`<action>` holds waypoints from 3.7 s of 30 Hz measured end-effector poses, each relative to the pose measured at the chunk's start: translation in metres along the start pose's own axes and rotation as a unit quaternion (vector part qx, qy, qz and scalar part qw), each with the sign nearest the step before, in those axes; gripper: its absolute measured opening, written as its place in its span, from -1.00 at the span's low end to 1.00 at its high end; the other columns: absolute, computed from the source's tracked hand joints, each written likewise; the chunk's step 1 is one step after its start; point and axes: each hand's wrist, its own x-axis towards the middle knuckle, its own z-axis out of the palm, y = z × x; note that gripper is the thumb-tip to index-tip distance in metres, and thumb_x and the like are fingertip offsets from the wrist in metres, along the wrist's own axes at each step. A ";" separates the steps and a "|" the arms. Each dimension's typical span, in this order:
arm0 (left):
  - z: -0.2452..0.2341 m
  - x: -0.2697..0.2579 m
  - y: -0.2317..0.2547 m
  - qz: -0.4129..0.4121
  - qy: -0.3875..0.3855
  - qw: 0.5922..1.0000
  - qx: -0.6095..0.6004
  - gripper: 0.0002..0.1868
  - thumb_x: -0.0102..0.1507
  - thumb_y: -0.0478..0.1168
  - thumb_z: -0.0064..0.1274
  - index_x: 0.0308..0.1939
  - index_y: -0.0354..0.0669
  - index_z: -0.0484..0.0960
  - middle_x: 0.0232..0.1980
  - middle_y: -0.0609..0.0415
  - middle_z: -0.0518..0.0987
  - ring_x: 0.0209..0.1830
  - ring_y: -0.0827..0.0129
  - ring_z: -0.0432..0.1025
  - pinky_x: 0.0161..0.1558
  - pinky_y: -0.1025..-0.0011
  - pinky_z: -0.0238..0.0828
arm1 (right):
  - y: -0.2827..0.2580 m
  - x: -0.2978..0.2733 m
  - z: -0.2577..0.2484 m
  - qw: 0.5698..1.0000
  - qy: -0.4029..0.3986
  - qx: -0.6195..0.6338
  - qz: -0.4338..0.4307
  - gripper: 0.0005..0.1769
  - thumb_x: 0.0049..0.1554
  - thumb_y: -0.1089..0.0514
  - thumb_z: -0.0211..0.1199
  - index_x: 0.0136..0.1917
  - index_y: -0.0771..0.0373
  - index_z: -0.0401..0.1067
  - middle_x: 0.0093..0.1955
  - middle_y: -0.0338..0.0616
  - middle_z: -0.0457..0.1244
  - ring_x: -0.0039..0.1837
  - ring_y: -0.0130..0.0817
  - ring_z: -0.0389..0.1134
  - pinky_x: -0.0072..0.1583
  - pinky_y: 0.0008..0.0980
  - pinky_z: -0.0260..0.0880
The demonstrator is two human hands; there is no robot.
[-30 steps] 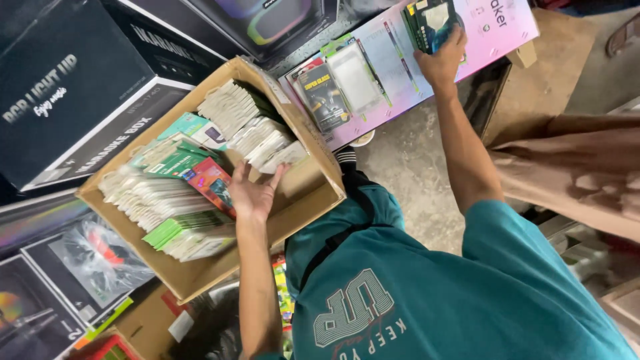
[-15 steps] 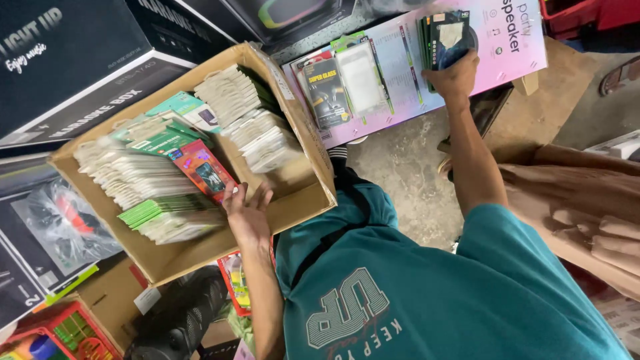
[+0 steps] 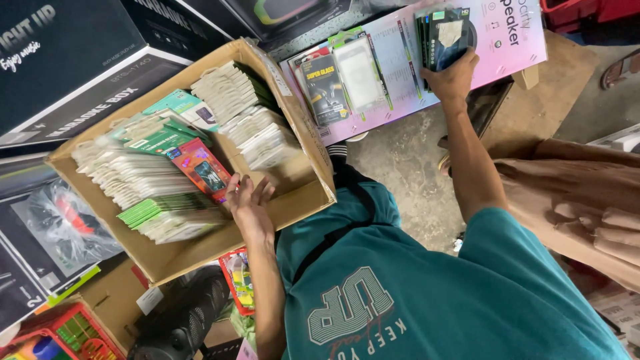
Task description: The person sorts through a cardboard box filled with various small packaged items, including phone screen protectors and other electronics accessories. They pick up individual packages, turn them over, and place them into different sections of the box or onto a nearby surface.
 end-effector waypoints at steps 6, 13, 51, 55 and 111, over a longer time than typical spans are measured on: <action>-0.002 -0.004 -0.003 0.033 -0.031 0.999 0.023 -0.53 0.34 -0.27 0.04 0.31 -0.15 0.28 0.34 -0.09 0.39 0.08 0.01 0.54 -0.01 0.19 0.50 | -0.013 -0.010 0.007 0.999 0.023 -0.034 -0.018 0.27 -0.17 -0.04 0.74 0.47 0.52 -0.04 0.37 0.26 0.05 0.31 0.24 0.23 0.29 -0.05 0.33; 0.009 -0.019 0.004 0.072 -0.060 0.992 0.089 -0.61 0.37 -0.31 0.00 0.28 -0.16 0.38 0.33 -0.06 0.45 0.11 0.21 0.50 0.09 0.29 0.49 | -0.014 -0.027 0.002 0.992 0.108 0.044 -0.050 0.24 -0.18 0.05 0.73 0.45 0.54 -0.04 0.38 0.31 0.01 0.35 0.24 0.16 0.33 -0.04 0.29; 0.009 -0.046 0.028 -0.015 -0.429 0.889 -0.160 -0.16 0.44 0.23 -0.13 0.64 -0.11 -0.03 0.62 -0.07 0.17 0.63 0.06 0.08 0.59 0.10 0.06 | -0.283 -0.337 -0.065 0.873 -0.286 0.215 -0.331 0.29 -0.15 -0.07 0.62 0.60 0.45 -0.05 0.49 0.24 0.08 0.55 0.04 0.09 0.54 -0.14 0.07; -0.027 -0.036 0.036 -0.047 -0.396 0.892 -0.211 -0.10 0.48 0.31 -0.26 0.64 -0.34 0.05 0.60 -0.16 0.23 0.60 0.01 0.14 0.57 0.07 0.11 | -0.297 -0.367 -0.039 0.838 -0.318 0.218 -0.386 0.32 0.10 -0.12 0.49 0.66 0.53 -0.35 0.56 0.33 -0.11 0.60 0.17 -0.09 0.60 -0.03 -0.13; -0.179 -0.071 0.115 0.041 -0.346 0.854 -0.386 -0.37 0.41 -0.15 0.04 0.50 -0.17 0.15 0.43 -0.15 0.37 0.42 -0.06 0.32 0.34 -0.16 0.29 | -0.392 -0.402 0.069 0.757 -0.473 0.444 -0.078 -0.52 0.37 0.11 0.12 0.49 0.35 0.31 0.35 -0.05 0.27 0.24 -0.34 0.31 0.21 -0.36 0.30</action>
